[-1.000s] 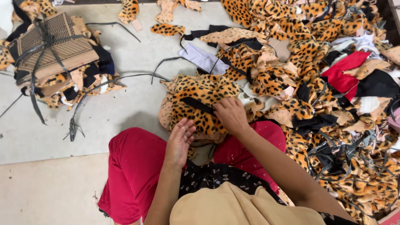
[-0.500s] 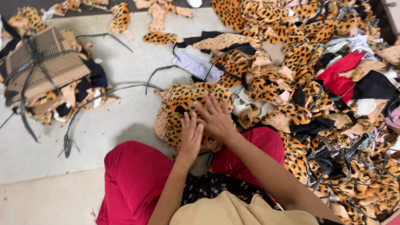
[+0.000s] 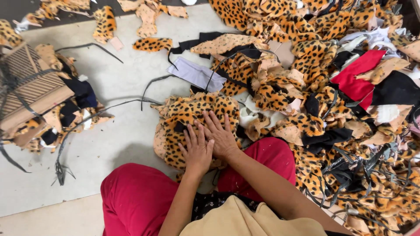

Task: Sorting through a large pile of leopard-print fabric scraps on the floor

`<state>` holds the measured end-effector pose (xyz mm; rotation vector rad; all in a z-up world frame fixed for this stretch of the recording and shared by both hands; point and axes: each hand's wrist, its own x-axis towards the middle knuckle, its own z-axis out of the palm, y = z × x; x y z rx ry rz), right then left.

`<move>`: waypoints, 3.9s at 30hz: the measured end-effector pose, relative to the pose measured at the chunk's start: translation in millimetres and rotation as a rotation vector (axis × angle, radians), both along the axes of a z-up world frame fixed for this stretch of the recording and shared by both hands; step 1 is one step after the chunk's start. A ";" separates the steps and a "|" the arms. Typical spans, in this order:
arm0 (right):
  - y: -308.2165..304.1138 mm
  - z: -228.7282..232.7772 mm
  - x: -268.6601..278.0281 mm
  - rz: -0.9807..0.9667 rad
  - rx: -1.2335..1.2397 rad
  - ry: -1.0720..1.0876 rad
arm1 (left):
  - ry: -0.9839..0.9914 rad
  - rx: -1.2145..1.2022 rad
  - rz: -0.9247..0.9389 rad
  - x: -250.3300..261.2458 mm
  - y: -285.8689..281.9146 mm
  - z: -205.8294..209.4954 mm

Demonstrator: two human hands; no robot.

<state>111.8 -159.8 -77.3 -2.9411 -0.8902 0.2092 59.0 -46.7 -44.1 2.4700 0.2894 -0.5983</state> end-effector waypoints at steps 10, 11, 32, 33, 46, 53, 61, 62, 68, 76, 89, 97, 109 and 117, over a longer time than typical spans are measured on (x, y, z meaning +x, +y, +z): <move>-26.0 63.3 23.2 -0.026 0.404 0.133 | -0.092 -0.356 0.143 -35.5 19.1 19.3; -38.5 86.6 33.9 -0.106 0.354 -0.027 | -0.101 -0.386 0.169 -42.4 23.6 13.0; -244.5 165.6 107.2 -0.685 1.220 -0.073 | -0.244 -0.637 0.262 -51.8 18.9 29.6; -246.0 183.3 108.7 -0.648 1.358 -0.043 | -0.260 -0.664 0.252 -49.8 18.4 30.4; -141.8 205.9 -54.8 -0.484 1.911 1.039 | 0.170 -1.568 0.311 -60.9 -29.3 95.3; -146.5 125.7 -109.2 -1.107 1.510 1.073 | 0.355 -1.601 0.582 -99.8 1.1 43.2; -145.8 166.8 -116.2 -0.768 0.960 0.903 | 0.351 -1.282 0.366 -120.9 -9.5 3.6; -140.1 177.3 -110.6 -0.702 0.914 0.843 | 0.326 -1.257 0.330 -117.6 -8.6 7.3; -88.5 174.1 -30.6 -0.256 0.748 0.378 | 0.083 -1.137 0.430 -91.0 19.6 84.1; 25.4 135.0 76.1 0.084 0.747 0.236 | -0.104 -0.982 0.784 -44.9 63.7 79.4; 51.4 42.2 12.3 0.089 0.216 -0.286 | -0.373 -0.082 0.451 -41.8 29.1 -42.0; 43.2 10.7 11.4 -0.008 0.035 -0.062 | -0.208 0.217 0.308 -42.1 17.7 -65.9; 41.2 8.4 18.7 -0.026 0.068 -0.053 | -0.364 0.598 0.242 -46.3 14.7 -86.9; -11.3 55.5 -28.1 -0.067 0.308 -0.187 | -0.197 -0.017 0.114 -43.8 3.0 17.1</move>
